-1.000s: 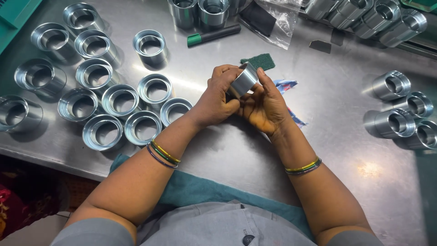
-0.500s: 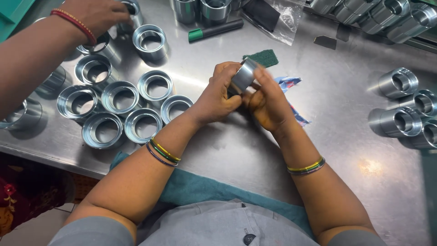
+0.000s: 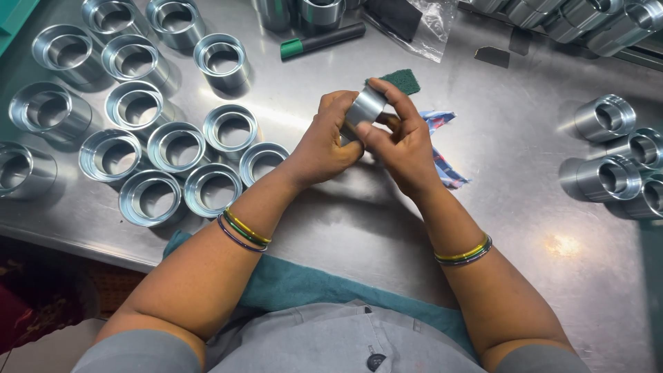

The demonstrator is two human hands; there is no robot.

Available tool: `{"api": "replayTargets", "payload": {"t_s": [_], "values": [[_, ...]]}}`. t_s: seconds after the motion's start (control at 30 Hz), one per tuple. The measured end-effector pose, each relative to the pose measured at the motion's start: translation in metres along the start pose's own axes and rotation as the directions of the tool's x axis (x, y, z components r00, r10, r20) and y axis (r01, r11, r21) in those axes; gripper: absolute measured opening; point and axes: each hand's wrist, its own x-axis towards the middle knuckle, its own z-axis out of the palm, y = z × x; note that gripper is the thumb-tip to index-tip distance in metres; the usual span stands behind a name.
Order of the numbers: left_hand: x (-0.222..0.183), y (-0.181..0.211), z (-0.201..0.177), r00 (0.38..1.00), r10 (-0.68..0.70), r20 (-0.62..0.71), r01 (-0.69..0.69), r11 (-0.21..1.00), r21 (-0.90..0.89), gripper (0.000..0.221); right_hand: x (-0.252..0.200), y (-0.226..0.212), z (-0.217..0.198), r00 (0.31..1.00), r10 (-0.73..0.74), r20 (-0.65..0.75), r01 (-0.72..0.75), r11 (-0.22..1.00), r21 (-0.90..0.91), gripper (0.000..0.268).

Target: Cleaning and inspecting cylindrical metal parts at a workstation using a scouring pad and cloth.

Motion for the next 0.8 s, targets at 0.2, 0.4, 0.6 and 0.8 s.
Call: {"api": "replayTargets", "payload": {"t_s": [0.2,0.4,0.6,0.8], "values": [[-0.001,0.005,0.002,0.999,0.045,0.018,-0.046,0.991,0.122,0.076,0.004,0.016,-0.011,0.975,0.223,-0.013,-0.21,0.935,0.287,0.061],[0.004,-0.007,0.007,0.984,-0.166,0.064,0.154,0.619,-0.77,0.04,0.014,0.001,-0.016,0.804,0.594,0.027,-0.534,0.702,0.472,0.037],[0.015,-0.024,0.003,0.865,-0.44,0.242,0.165,-0.207,-0.964,0.035,0.011,0.021,-0.019,0.837,0.54,0.086,-0.514,0.724,0.46,0.031],[0.009,-0.013,-0.001,0.956,-0.295,0.005,0.252,0.807,-0.534,0.061,0.003,0.022,-0.015,0.956,0.23,0.181,-0.189,0.957,-0.22,0.033]]}}
